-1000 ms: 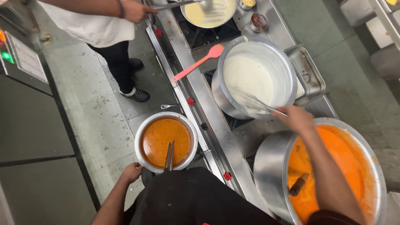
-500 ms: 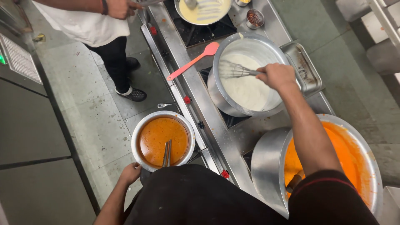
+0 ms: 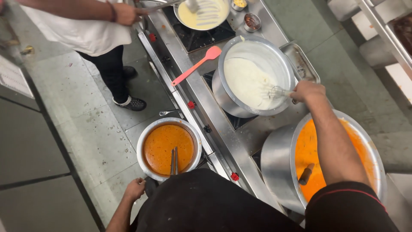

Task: The recorder and a fellow chef stir several different sauces and liquids in large pots on a commercial range.

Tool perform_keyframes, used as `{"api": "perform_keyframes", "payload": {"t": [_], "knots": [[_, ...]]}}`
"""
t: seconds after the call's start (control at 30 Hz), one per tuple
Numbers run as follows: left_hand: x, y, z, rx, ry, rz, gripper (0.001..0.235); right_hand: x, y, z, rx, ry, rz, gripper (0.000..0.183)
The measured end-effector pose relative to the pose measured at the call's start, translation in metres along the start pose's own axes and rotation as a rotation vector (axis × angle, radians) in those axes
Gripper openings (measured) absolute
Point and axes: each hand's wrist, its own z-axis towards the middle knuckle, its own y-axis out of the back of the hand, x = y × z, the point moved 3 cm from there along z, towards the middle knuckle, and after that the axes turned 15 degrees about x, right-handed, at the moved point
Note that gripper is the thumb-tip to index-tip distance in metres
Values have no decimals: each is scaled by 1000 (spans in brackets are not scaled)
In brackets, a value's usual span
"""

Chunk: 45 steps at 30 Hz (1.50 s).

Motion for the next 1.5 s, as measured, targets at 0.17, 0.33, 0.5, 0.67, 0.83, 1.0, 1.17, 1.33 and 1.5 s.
{"api": "perform_keyframes", "payload": {"t": [0.17, 0.33, 0.5, 0.67, 0.83, 1.0, 1.17, 1.33, 1.5], "knots": [[14, 4, 14, 68, -3, 34, 30, 43, -7, -74, 121, 88, -135, 36], [10, 25, 11, 65, -38, 54, 30, 95, -9, -96, -24, 237, -39, 39], [-5, 34, 18, 56, -80, 77, 31, 111, -59, -49, -212, 160, 219, 40], [-100, 32, -11, -2, -493, -46, 29, 121, -90, -134, -520, 140, 583, 34], [-259, 19, -93, 129, -639, 221, 30, 129, -95, -193, -775, 101, 1013, 21], [-300, -6, -72, 266, -666, 266, 29, 118, -77, -130, -1238, 165, 1072, 19], [-253, -10, -43, 173, -626, 397, 28, 124, -45, -24, -729, 656, 2057, 28], [-125, 11, -21, 84, -220, 268, 34, 89, -21, 43, -761, 618, 2307, 26], [13, 29, 5, -77, 184, 253, 39, 102, -26, 62, -513, 817, 2203, 34]]}}
